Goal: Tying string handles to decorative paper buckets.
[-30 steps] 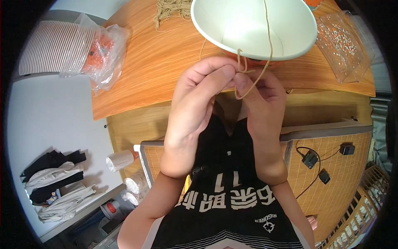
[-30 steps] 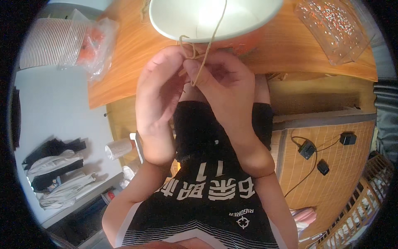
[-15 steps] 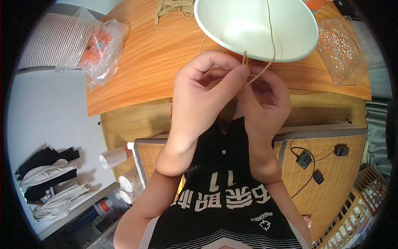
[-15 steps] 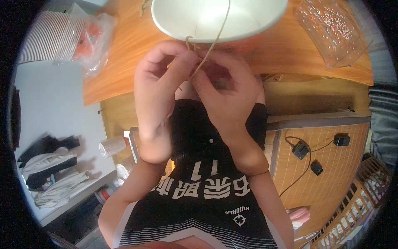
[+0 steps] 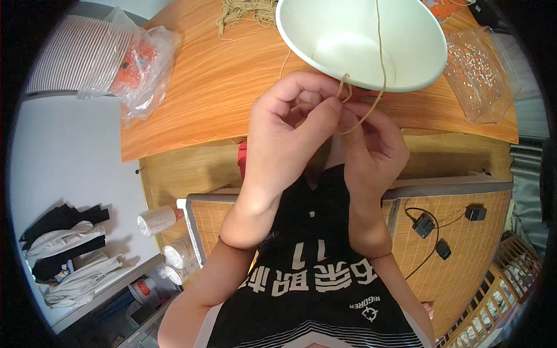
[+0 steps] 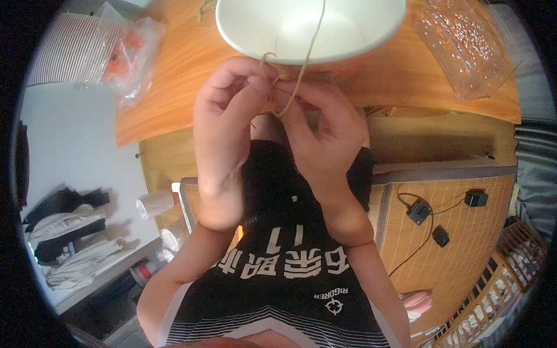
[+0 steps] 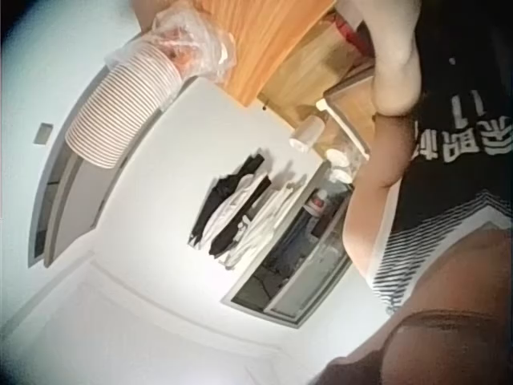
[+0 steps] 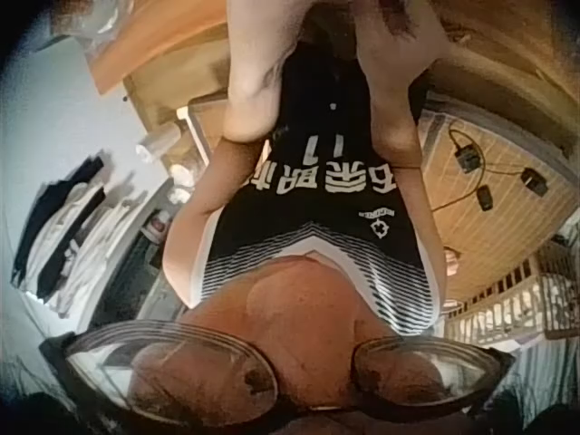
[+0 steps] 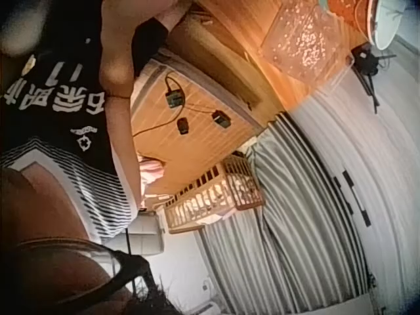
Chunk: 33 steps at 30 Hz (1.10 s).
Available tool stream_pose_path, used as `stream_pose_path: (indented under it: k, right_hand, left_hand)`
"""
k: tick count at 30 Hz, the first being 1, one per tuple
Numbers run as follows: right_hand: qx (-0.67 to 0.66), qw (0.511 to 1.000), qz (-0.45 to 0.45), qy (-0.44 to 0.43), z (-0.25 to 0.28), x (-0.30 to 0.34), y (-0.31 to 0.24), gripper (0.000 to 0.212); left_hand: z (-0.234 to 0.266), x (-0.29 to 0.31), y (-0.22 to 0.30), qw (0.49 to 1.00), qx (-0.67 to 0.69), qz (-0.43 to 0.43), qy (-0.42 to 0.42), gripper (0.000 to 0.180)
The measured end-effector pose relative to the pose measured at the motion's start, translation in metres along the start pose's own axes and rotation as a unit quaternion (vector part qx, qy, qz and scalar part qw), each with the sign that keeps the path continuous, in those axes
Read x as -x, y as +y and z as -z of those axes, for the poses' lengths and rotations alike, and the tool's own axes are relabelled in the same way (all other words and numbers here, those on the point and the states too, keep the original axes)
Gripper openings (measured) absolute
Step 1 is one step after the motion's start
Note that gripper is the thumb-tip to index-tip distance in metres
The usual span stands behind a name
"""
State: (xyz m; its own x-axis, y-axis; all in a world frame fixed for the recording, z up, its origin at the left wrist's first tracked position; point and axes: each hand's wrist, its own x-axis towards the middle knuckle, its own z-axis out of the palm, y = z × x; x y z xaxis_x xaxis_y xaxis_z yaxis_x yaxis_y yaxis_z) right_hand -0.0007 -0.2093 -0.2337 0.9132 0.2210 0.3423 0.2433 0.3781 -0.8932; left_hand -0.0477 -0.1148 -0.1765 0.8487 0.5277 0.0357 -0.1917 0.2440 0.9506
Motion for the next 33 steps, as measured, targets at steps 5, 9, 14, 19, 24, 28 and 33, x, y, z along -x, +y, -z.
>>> stream_pose_path:
  k: [5,9,14,19,24,28,33]
  right_hand:
    - [0.018,1.000,0.004,-0.001,0.003,-0.003,0.000,0.014]
    - [0.032,0.998,0.046,-0.002,0.005,-0.007,0.003,0.013]
    - [0.062,0.995,0.073,0.009,0.004,-0.010,0.004,0.013]
    - [0.118,0.987,0.109,0.003,0.009,-0.012,0.000,0.015]
    - [0.145,0.980,0.139,0.010,0.005,-0.014,-0.006,0.020]
    - [0.167,0.973,0.158,-0.001,0.002,-0.017,-0.008,0.024]
    - [0.196,0.965,0.174,-0.005,0.000,-0.016,-0.007,0.026]
  left_hand:
    - [0.001,-0.001,-0.005,0.999,-0.034,-0.041,0.007,0.010]
    - [-0.001,-0.002,-0.014,0.993,0.013,-0.108,0.041,0.012]
    - [-0.002,-0.006,-0.025,0.973,-0.012,-0.223,0.053,0.013]
    - [0.009,-0.016,-0.033,0.926,-0.101,-0.359,0.054,0.013]
    - [0.015,-0.013,-0.019,0.861,-0.356,-0.362,0.025,0.020]
    - [0.016,-0.007,-0.015,0.893,-0.329,-0.306,0.016,0.023]
    - [0.014,0.000,-0.009,0.953,-0.224,-0.202,0.003,0.021]
